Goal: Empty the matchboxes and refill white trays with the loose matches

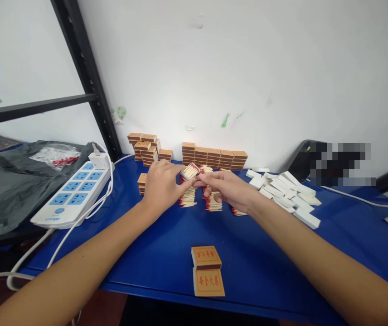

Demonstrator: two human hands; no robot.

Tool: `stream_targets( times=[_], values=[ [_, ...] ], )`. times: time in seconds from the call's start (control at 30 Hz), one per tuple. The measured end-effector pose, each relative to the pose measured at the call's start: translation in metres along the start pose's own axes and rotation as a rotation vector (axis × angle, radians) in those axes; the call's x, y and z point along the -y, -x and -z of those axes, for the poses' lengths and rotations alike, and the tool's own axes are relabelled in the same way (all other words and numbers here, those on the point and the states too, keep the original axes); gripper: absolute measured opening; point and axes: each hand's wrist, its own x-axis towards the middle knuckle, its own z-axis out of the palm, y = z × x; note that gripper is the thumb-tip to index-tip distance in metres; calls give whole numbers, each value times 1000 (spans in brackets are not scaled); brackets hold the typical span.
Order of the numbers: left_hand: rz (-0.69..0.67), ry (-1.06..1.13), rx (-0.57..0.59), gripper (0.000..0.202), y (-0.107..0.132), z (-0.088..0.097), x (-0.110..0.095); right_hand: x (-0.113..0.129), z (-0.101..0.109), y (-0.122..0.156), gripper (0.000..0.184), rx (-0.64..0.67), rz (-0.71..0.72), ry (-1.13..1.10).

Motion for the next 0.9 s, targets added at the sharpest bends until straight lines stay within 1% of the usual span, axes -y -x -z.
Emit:
stream_targets(
  times=[0.07,0.17,0.33,0.47,0.53,0.6,0.7,0.8,0.9],
  values=[
    [10,5,-10,31,1,-2,-1,-4,-8,1,29,-54,9,-51],
    [12,23,-11,37,3,-3,-1,-7,-13,-4,27,-109,17,-118],
    [-14,60,28,45,5,-4,-4,-12,-13,-6,23,-143,-20,-189],
    [-29,99,38,57,4,-4,-7,-13,-9,0,22,-163,-19,-155],
    [-70,140,59,60,3,-3,-7,-12,-5,4,25,-133,-7,-95],
    [-143,193,105,63,3,-2,-8,-11,0,8,28,-91,13,-21],
    [-213,259,154,66,4,-2,-9,-10,5,11,22,-38,22,50],
    [-214,288,149,55,6,-5,-11,-10,6,12,17,10,13,68],
    [-200,295,139,48,7,-7,-11,-12,5,12,18,13,19,65]
  ],
)
